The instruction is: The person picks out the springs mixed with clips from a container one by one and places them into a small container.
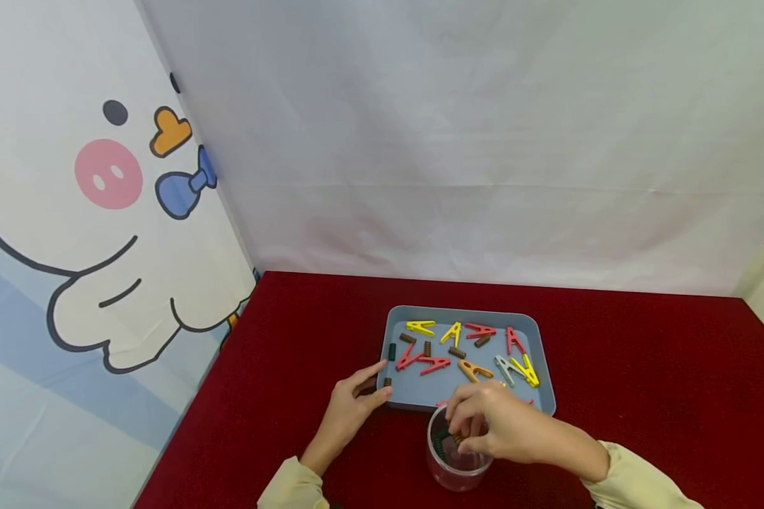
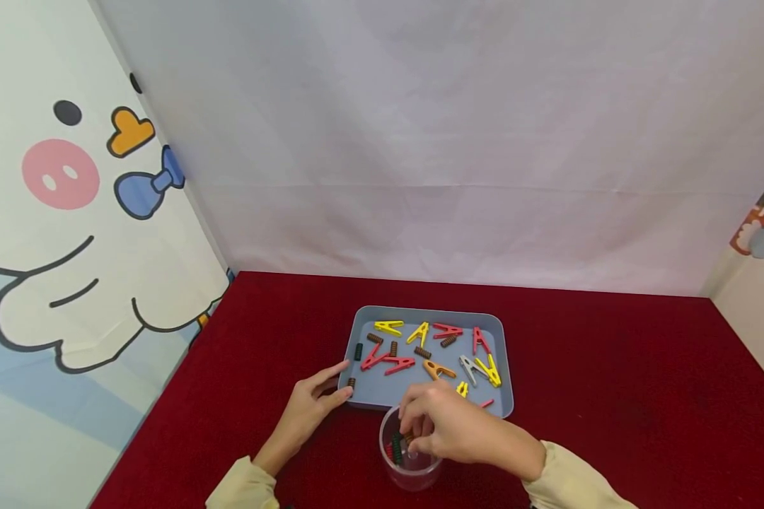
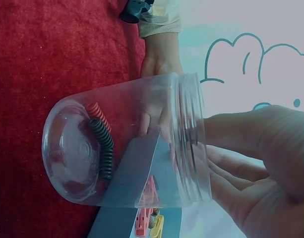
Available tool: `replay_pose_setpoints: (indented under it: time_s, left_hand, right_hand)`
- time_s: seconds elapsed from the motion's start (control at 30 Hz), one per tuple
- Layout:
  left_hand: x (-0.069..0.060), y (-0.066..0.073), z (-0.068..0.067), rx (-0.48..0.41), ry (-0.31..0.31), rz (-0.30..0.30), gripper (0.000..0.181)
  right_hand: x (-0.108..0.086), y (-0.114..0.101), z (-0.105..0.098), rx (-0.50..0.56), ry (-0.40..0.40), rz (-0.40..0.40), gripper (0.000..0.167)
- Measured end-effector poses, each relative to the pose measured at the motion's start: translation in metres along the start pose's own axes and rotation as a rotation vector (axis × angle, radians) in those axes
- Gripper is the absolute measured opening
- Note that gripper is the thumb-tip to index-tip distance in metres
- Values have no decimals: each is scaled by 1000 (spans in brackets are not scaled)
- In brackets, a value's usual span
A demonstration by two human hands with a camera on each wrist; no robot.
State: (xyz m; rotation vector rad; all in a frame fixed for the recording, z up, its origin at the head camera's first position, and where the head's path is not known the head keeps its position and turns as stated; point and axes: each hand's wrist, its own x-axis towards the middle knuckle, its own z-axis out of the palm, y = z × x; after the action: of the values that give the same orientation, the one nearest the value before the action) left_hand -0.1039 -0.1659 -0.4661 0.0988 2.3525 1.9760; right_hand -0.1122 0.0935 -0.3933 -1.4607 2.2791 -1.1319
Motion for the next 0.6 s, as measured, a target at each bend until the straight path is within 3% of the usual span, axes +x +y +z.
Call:
replay_pose_setpoints:
  time_s: [0.6]
  left_hand:
    - [0, 0, 0, 12, 2, 2, 49]
  right_hand:
    - [4, -6, 4, -56, -58, 67, 19]
